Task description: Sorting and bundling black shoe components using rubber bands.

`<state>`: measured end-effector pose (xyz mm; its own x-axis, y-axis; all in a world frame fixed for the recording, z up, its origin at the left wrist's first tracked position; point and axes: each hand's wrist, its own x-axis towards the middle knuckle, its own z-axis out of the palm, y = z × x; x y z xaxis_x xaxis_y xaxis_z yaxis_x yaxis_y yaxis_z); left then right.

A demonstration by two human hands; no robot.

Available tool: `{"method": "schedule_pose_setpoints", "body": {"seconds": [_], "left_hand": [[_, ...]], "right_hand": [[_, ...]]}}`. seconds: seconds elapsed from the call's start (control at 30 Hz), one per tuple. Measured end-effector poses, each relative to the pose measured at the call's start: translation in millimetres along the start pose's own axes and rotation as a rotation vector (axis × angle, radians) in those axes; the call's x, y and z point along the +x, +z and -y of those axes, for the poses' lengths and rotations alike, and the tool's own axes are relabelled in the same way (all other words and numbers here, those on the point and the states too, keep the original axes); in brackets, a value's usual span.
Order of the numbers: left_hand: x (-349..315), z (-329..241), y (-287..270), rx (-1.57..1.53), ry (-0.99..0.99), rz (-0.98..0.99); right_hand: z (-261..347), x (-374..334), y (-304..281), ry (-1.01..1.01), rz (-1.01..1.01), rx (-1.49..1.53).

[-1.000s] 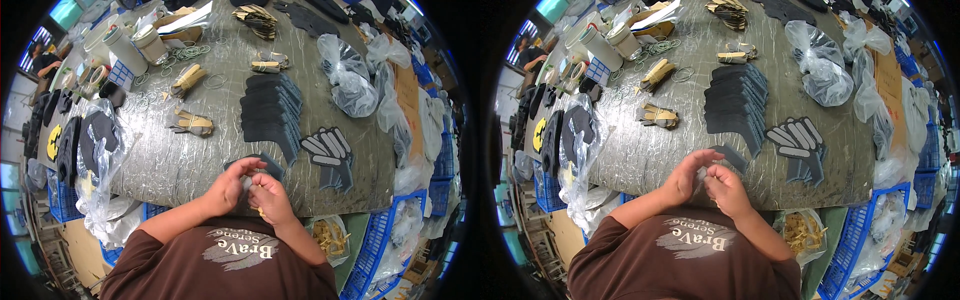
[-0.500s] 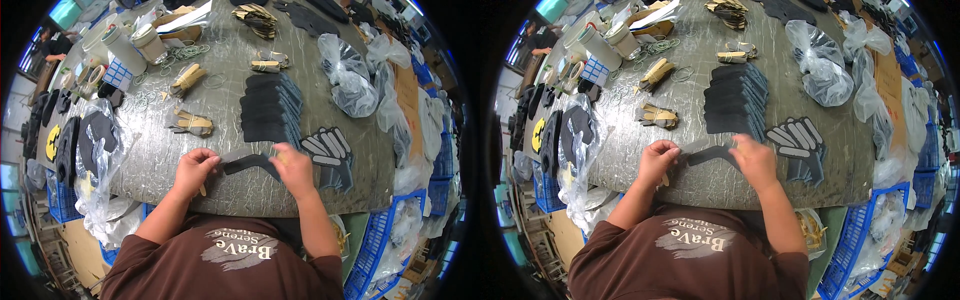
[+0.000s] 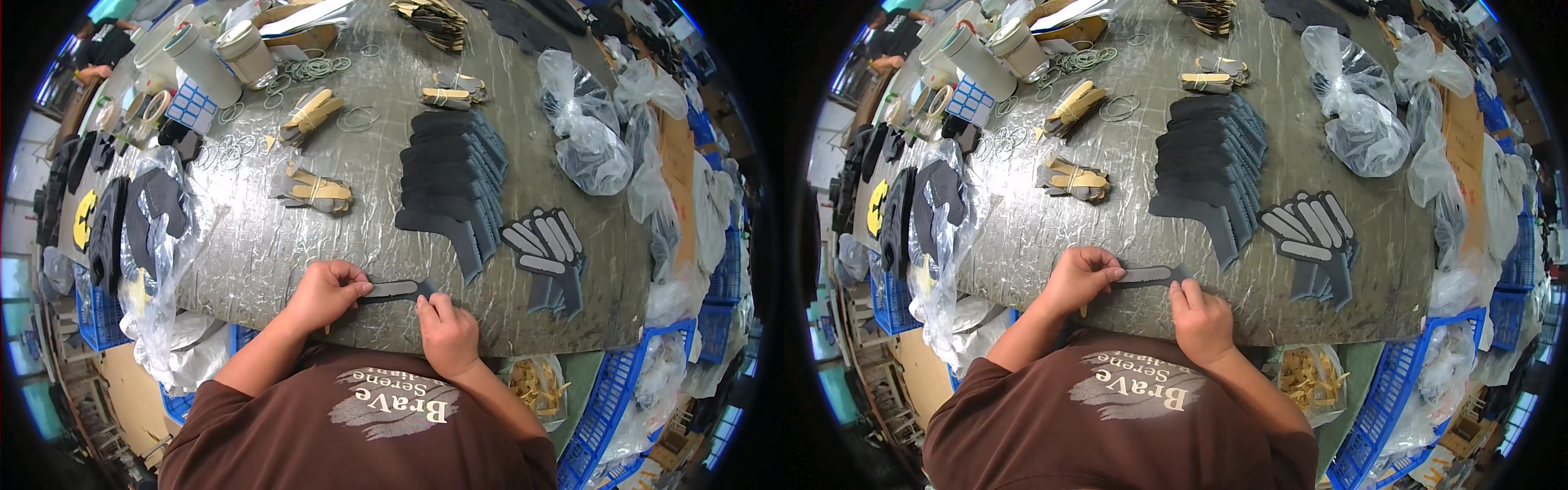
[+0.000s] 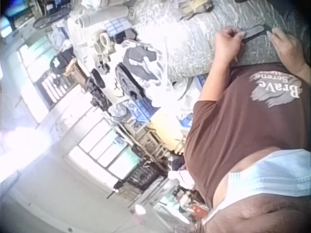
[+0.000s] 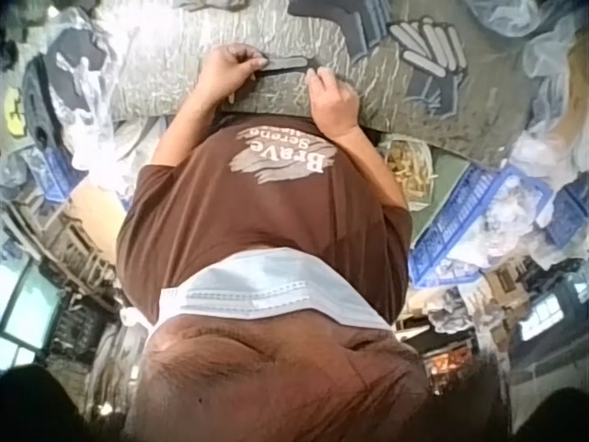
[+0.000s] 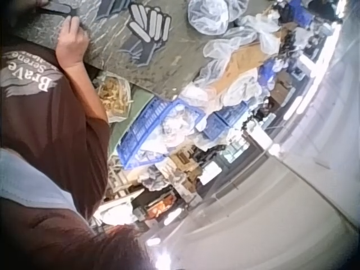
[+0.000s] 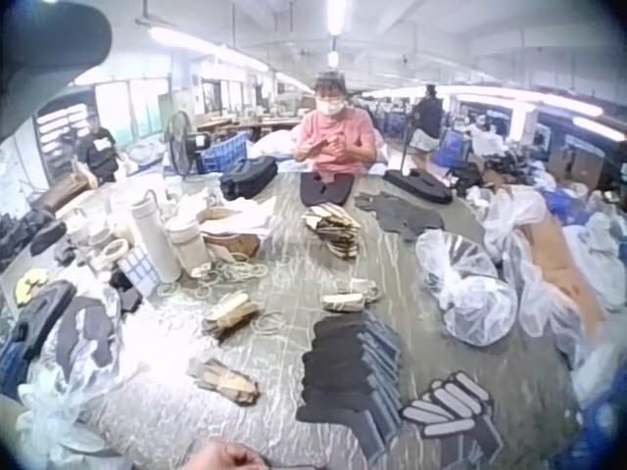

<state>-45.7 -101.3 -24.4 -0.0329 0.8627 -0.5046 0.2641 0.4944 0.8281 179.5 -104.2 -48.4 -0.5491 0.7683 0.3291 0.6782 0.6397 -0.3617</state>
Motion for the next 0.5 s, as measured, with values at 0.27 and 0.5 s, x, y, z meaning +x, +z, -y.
{"method": "schedule_pose_setpoints", "body": {"seconds": [0.27,0.5], "left_hand": [[-4.4,-1.6,3.3,0.053,0.024,-0.042],[-4.4,3.6,4.1,0.17,0.061,-0.086]], "right_hand": [[-1.8,-2.5,4.1,-0.118,-0.03,-0.14],[4.2,5.8,-3.4,-0.217,0.1,-0.222]]}}
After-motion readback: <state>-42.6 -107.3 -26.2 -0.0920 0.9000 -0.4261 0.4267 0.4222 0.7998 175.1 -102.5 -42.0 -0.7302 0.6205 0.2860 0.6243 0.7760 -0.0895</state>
